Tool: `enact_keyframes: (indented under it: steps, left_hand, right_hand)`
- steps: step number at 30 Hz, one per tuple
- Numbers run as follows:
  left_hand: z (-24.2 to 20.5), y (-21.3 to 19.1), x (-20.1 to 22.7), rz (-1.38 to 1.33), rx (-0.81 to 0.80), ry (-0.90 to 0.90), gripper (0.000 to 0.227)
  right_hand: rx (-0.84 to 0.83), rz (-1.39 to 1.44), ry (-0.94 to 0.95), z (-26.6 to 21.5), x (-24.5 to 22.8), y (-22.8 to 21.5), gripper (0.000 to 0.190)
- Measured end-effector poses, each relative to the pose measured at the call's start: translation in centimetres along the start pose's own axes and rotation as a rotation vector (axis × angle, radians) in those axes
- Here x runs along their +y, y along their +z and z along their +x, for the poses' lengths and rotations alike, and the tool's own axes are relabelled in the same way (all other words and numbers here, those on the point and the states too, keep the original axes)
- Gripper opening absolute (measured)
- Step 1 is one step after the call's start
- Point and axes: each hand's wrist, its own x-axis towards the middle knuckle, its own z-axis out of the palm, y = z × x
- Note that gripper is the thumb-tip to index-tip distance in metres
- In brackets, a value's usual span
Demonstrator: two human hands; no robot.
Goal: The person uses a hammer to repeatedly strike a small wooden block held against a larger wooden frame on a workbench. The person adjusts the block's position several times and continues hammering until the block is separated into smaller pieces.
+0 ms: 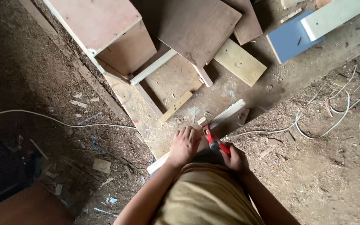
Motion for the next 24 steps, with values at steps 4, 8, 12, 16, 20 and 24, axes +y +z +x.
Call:
enact_keyframes:
  steps: [4, 8, 12, 16, 20, 24]
  left_hand:
    - [0.6, -4.9, 3.4, 0.013, 0.041, 0.06, 0.032]
    - [1.1, -7.0, 5.7, 0.005, 0.03, 0.044, 0.043]
    - [0.9, -4.9, 4.9, 0.018, -0.163, -0.133, 0.068]
    - [1.0, -1.0, 2.8, -0.047, -0.215, -0.197, 0.074]
    - [-0.3, 2.4, 1.7, -0.009, -0.167, -0.103, 0.059]
    - [0.0, 1.9, 1.6, -0.015, -0.148, -0.056, 0.042]
  right_hand:
    - [0.167, 0.064, -0.189, -0.4, -1.6, -3.2, 0.026]
    - [0.034, -0.039, 0.008, -1.7, 0.2, -2.1, 0.022]
    - [-0.133, -0.061, 0.234, -3.7, 2.9, 1.2, 0.019]
    - [-0.056, 0.029, 0.166, -2.1, 4.3, 2.2, 0.015]
    - [-0.136, 0.039, 0.255, -2.8, 2.8, 1.1, 0.016]
    - [-0.08, 0.13, 0.122, -1.7, 0.3, -1.0, 0.015]
